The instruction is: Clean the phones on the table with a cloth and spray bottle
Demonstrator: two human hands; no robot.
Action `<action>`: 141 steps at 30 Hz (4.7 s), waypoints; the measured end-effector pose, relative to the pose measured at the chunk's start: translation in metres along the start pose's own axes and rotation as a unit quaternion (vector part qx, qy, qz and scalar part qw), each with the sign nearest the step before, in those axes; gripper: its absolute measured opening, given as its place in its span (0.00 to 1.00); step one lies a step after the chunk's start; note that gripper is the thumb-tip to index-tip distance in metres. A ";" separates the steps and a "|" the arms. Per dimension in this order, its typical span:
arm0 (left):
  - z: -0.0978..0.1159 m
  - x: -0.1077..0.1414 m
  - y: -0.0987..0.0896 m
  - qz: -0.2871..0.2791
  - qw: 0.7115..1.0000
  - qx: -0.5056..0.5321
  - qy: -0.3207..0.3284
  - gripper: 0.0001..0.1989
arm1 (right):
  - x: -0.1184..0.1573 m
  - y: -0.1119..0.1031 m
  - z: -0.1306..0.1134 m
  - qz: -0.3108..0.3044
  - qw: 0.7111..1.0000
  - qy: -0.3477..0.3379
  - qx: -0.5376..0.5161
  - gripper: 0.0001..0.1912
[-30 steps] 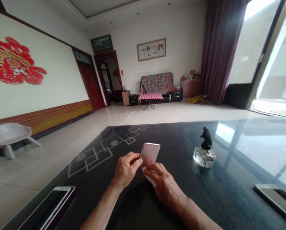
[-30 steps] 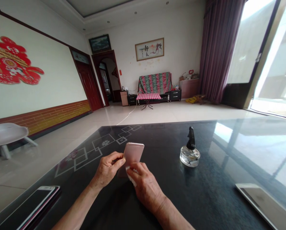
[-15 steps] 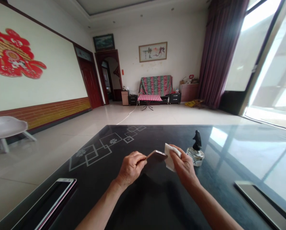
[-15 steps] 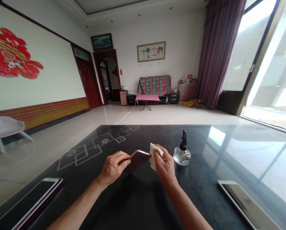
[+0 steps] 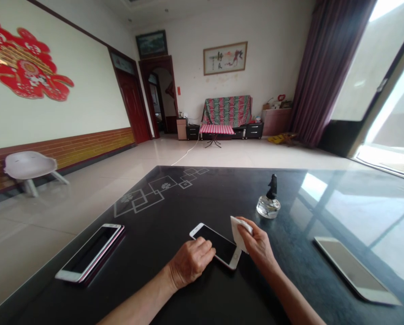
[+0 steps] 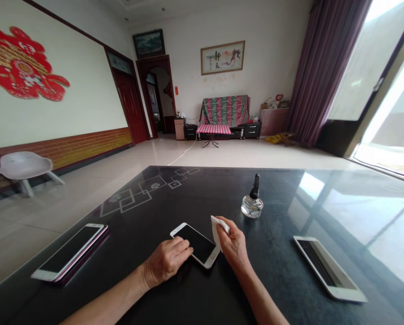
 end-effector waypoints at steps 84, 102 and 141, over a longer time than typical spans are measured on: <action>-0.082 -0.003 0.021 0.117 0.922 0.137 -0.343 0.11 | -0.037 -0.034 0.031 0.113 0.936 0.008 0.334 0.28; -0.089 0.000 0.022 0.148 0.903 0.152 -0.374 0.14 | 0.032 -0.025 -0.002 -0.081 0.914 -0.096 0.387 0.13; -0.026 -0.029 -0.017 -0.255 0.893 0.199 -0.314 0.34 | 0.027 -0.041 -0.005 -0.223 0.894 -0.101 0.376 0.05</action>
Point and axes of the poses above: each hand's wrist, its own x-axis away from the middle knuckle, its own y-axis out of the palm, z = x × y, the point moved 3 cm from there along -x, towards the middle knuckle, and after that the axes turned 14 degrees about x, right-handed, at the moved point
